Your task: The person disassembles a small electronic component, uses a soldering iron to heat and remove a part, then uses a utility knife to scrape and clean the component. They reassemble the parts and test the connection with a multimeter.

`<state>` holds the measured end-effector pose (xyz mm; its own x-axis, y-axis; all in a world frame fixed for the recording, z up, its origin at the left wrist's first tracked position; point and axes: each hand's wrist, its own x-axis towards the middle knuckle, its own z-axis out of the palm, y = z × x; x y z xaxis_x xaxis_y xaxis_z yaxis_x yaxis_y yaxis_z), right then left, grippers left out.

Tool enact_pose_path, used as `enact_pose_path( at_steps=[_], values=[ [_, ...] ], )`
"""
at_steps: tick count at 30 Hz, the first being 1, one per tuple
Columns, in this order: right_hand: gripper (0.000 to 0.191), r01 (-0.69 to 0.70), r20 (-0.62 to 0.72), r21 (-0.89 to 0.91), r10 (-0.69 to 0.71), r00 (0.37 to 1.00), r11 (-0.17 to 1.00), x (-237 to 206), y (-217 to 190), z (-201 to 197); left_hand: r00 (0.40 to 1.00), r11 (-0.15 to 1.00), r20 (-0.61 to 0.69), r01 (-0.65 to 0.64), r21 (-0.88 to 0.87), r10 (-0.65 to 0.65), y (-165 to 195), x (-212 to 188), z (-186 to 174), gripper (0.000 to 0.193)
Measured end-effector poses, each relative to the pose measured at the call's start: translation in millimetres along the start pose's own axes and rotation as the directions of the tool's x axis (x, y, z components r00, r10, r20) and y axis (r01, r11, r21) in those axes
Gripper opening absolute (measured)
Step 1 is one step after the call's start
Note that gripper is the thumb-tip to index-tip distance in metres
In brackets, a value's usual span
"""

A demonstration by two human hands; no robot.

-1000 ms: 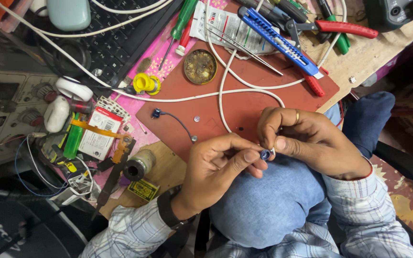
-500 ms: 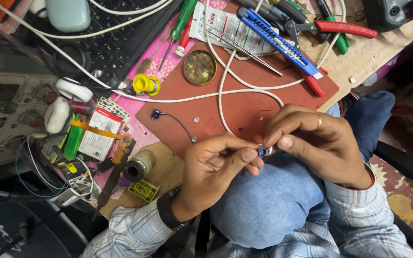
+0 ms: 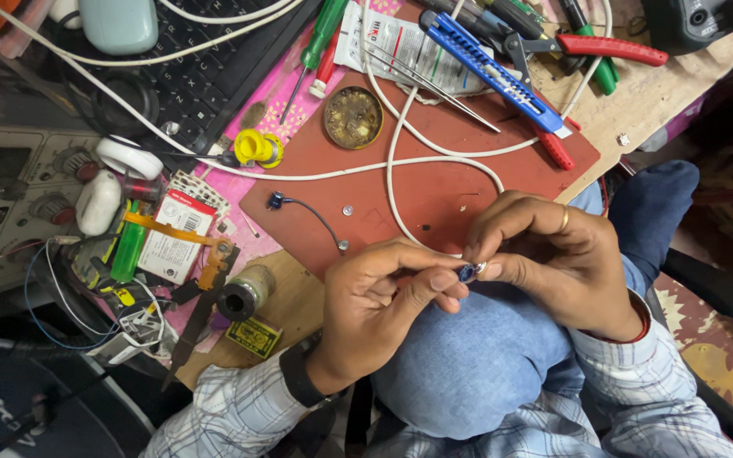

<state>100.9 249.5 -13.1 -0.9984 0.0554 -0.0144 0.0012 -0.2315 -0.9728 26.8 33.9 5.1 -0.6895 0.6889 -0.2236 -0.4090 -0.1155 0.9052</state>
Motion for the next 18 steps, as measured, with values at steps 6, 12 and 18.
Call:
enact_pose_path(
  at_steps=[6, 12, 18],
  values=[
    [0.011, -0.067, -0.005, 0.11, 0.068, 0.998, 0.992, -3, 7, -3, 1.0, 0.999, 0.01, -0.012, -0.035, 0.012, 1, -1, 1, 0.019],
    [0.009, -0.082, -0.02, 0.235, 0.089, 0.996, 0.968, -1, 9, -1, 0.999, 0.998, 0.003, -0.05, 0.022, 0.05, 12, 3, 0, 0.02],
    [0.006, -0.033, -0.037, 0.255, 0.044, 0.998, 0.966, 1, 8, 0, 0.931, 0.722, -0.088, -0.213, 0.658, 0.354, 42, 7, -5, 0.018]
  ],
)
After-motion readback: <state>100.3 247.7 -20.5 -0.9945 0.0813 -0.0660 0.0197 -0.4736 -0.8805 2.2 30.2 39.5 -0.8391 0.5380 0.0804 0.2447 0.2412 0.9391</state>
